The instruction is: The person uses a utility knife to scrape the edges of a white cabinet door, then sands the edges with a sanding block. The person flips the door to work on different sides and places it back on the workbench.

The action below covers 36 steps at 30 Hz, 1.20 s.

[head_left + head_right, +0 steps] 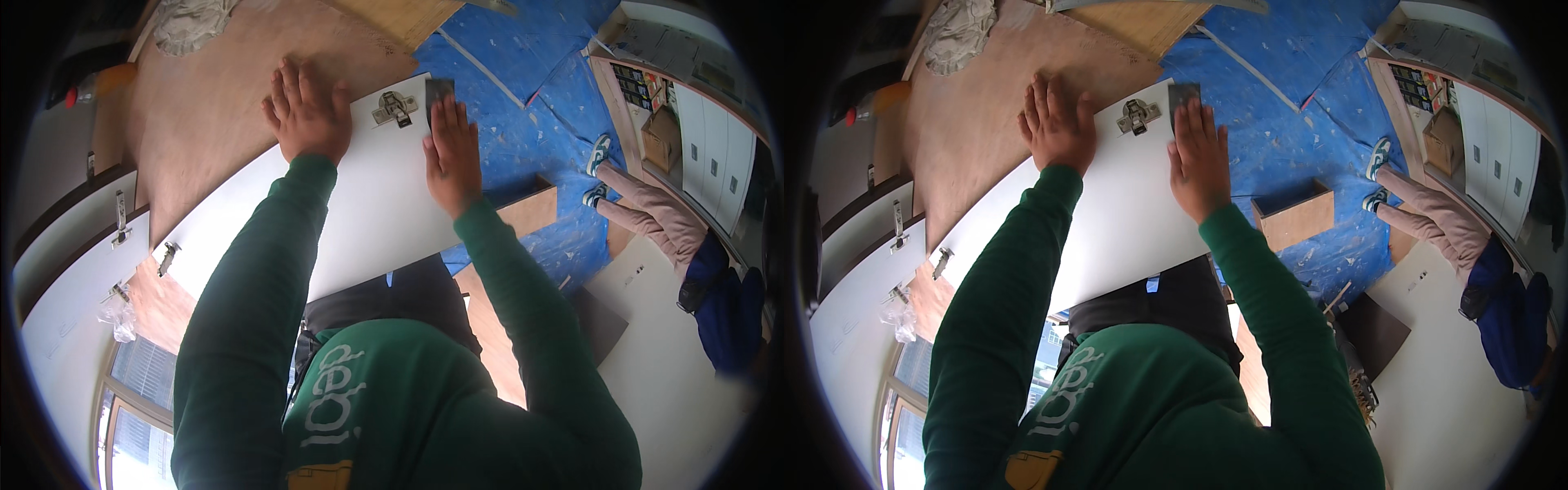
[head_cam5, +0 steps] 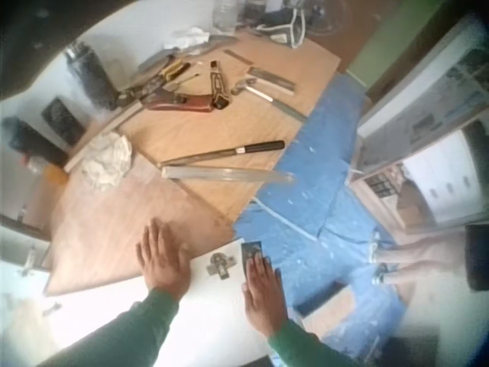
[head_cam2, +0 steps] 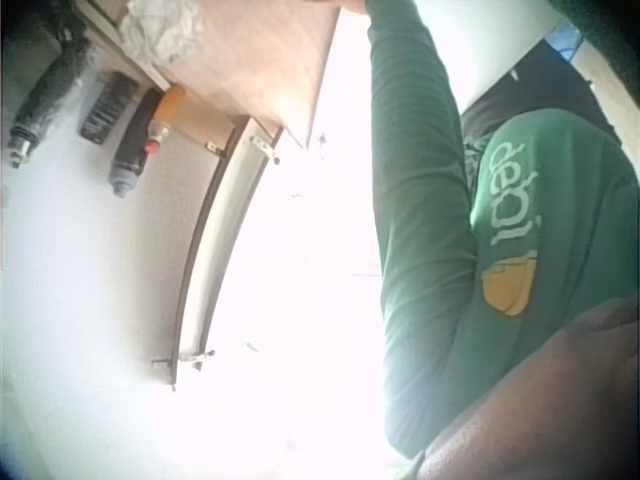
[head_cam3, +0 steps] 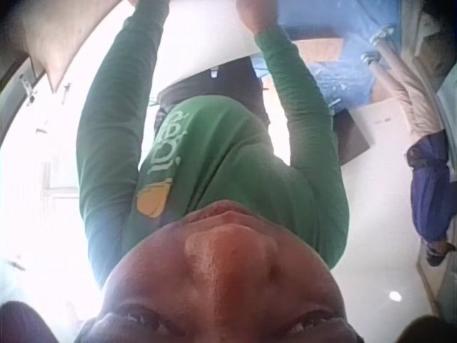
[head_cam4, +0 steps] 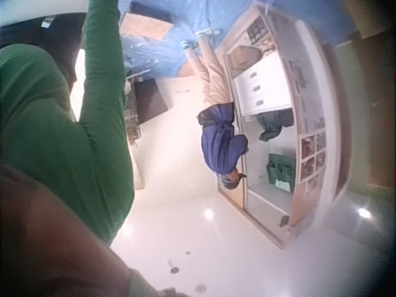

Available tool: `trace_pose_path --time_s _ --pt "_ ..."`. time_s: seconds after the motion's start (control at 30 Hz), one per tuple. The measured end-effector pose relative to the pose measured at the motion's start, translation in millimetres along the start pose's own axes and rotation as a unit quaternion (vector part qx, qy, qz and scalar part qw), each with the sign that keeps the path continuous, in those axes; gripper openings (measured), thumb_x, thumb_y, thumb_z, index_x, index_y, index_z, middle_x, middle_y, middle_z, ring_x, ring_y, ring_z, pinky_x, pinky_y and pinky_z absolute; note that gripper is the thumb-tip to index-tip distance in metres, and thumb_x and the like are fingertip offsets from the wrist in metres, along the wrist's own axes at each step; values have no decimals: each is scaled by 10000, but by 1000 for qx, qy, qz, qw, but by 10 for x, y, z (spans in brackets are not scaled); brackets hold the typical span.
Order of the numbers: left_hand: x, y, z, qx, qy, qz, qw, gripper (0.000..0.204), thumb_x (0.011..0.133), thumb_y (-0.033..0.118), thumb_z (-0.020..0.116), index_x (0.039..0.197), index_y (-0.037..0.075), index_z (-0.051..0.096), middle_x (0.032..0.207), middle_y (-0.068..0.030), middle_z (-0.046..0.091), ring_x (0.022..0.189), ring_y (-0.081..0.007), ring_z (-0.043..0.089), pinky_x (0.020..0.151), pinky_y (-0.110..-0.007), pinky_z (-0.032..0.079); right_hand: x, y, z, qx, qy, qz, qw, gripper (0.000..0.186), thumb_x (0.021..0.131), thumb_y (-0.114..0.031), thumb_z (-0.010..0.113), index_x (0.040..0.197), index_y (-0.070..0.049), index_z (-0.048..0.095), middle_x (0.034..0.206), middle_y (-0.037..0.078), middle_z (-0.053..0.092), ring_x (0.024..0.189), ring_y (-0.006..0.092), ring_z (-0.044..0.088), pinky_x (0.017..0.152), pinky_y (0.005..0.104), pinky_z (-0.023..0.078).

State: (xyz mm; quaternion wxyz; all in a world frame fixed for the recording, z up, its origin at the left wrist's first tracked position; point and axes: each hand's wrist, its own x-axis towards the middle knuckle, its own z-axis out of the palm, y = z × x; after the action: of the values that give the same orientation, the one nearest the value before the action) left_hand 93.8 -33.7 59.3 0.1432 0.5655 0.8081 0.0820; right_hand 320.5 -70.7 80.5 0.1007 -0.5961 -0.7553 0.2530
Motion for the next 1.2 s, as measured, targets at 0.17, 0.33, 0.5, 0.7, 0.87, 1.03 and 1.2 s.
trace_pose_path --time_s 0.17,0.33,0.5,0.7,0.87,1.03,1.2 --pt "-16 17 26 -5 7 5 1000 695 1037 533 434 1592 121 362 1723 -143 233 1606 -320 165 1289 -546 81 -1738 331 -130 6 -78 75 994 588 1079 -192 446 1625 -28 303 1702 223 248 1583 437 196 1243 635 164" --pt "4 5 38 5 12 9 1000 699 1034 535 439 1584 108 371 1720 -144 242 1602 -320 176 1287 -546 91 -798 189 0 -2 -16 35 999 592 1074 -212 470 1621 -45 318 1698 205 271 1579 426 219 1231 662 168" --pt "23 20 68 8 15 8 1000 722 1030 559 445 1586 105 370 1719 -134 250 1599 -309 184 1290 -533 92 206 -66 99 2 55 15 998 587 1074 -234 480 1611 -52 329 1699 181 282 1576 410 234 1224 672 184" --pt "5 5 82 -5 12 8 1000 724 1031 569 438 1602 130 365 1727 -123 234 1601 -307 178 1291 -534 87 -2078 345 -13 40 -30 142 989 600 1082 -221 444 1638 -56 290 1697 216 266 1582 419 213 1249 635 137" --pt "18 15 60 7 10 3 1000 730 1032 569 436 1608 127 360 1726 -124 236 1599 -310 184 1290 -538 94 -4029 905 -150 109 -225 445 860 540 1118 -299 412 1571 -7 397 1610 229 427 1460 411 448 1185 472 372" --pt "29 13 34 26 12 7 1000 721 1028 534 456 1595 95 379 1725 -128 237 1596 -309 195 1290 -528 109 -3067 1346 -112 180 -7 376 909 487 1120 -257 434 1518 19 468 1536 275 502 1443 403 472 1171 389 383" --pt "11 104 -27 33 -14 -5 999 713 1031 501 457 1584 58 368 1727 -133 223 1603 -305 170 1294 -516 97 -1778 1157 -257 198 108 337 914 446 1114 -297 471 1421 12 570 1169 158 652 1074 269 624 970 392 485"
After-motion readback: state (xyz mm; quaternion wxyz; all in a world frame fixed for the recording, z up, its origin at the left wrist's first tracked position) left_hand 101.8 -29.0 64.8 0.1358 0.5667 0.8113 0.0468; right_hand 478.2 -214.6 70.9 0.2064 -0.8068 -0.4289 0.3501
